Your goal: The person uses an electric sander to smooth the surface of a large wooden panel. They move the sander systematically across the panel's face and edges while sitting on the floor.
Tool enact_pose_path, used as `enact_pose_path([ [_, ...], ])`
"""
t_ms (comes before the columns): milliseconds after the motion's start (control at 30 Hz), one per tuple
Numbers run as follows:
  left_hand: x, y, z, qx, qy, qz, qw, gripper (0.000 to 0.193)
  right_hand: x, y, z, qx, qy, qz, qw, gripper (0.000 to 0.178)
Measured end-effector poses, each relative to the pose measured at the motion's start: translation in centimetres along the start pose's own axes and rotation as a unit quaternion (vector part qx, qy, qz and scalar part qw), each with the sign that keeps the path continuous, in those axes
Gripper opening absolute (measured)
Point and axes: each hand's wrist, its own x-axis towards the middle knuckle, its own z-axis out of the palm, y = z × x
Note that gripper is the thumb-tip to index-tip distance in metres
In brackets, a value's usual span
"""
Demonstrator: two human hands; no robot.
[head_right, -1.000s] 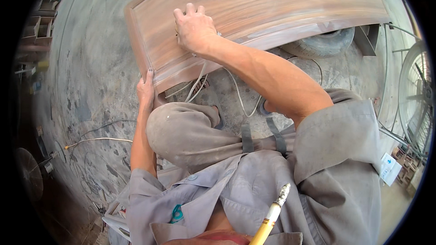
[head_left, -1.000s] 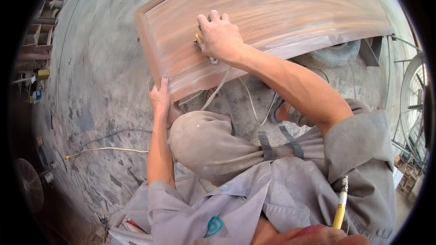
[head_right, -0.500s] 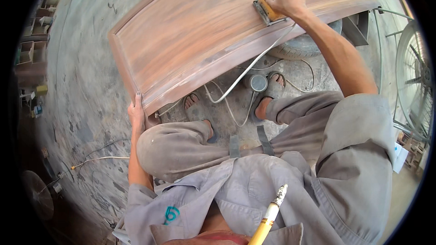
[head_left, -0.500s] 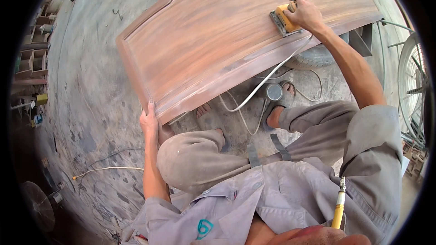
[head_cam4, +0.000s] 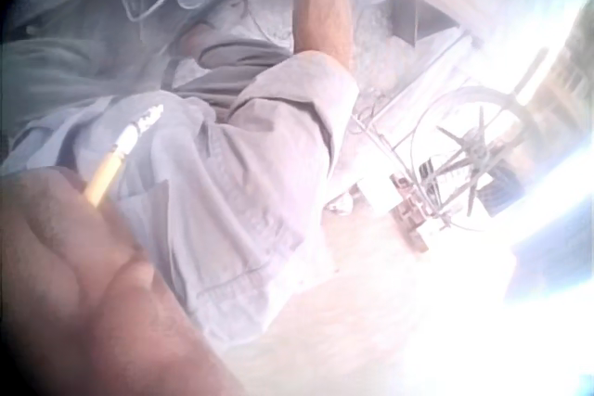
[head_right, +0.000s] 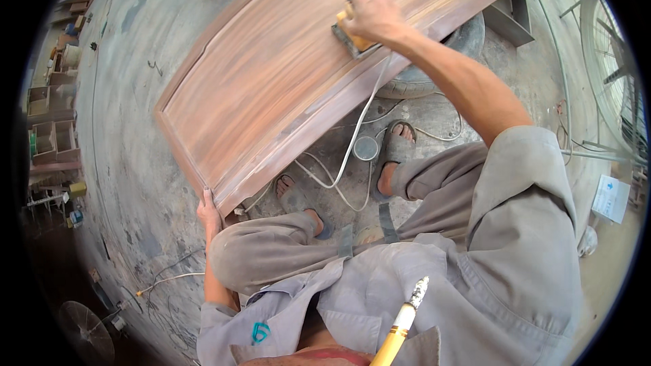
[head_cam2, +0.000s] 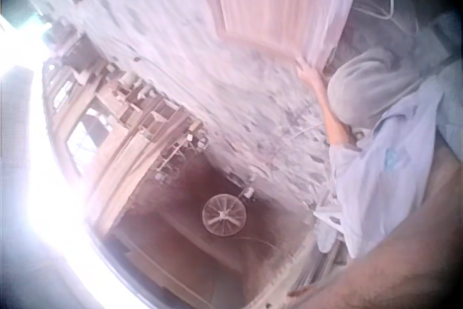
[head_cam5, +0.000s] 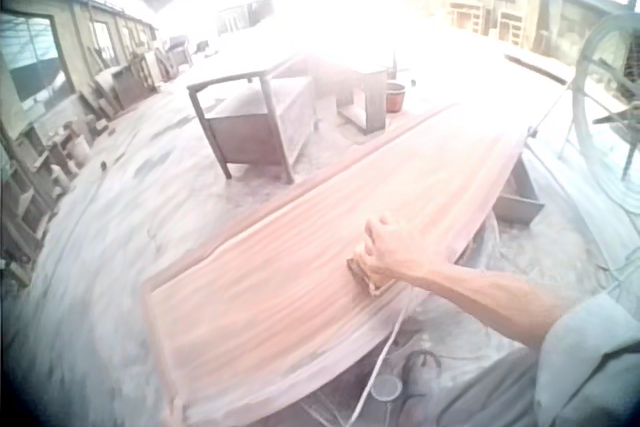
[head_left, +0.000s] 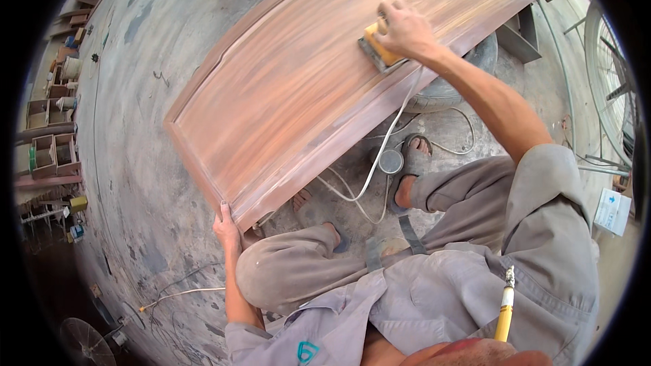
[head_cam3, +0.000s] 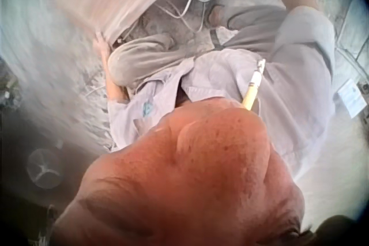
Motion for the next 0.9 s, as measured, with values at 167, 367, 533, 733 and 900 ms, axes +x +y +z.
enact_pose_path([
  [167, -0.1, 0.5, 0.2, -0.007, -0.009, -0.004, 1.000, 0.066, -2.0, -3.2, 0.3, 0.041, -0.022, -0.048, 0.998, 0.048],
  [367, -0.4, 0.7, -0.1, 0.018, 0.007, 0.009, 1.000, 0.067, 2.8, 8.3, -1.4, -0.015, 0.020, -0.017, 1.000, 0.042],
  [533, 0.9, -1.0, 0.5, 0.021, -0.003, 0.009, 1.000, 0.067, 6.9, 17.8, -3.2, -0.067, 0.037, 0.011, 0.997, 0.043],
  [733, 0.4, -0.8, 0.1, 0.022, 0.008, 0.003, 1.000, 0.067, 4.3, 11.8, -2.2, -0.042, 0.064, -0.004, 0.997, 0.040],
  [900, 1.0, -2.0, -0.1, -0.023, 0.011, -0.021, 0.999, 0.068, 2.5, 8.2, -1.4, -0.006, 0.044, -0.058, 0.997, 0.040],
])
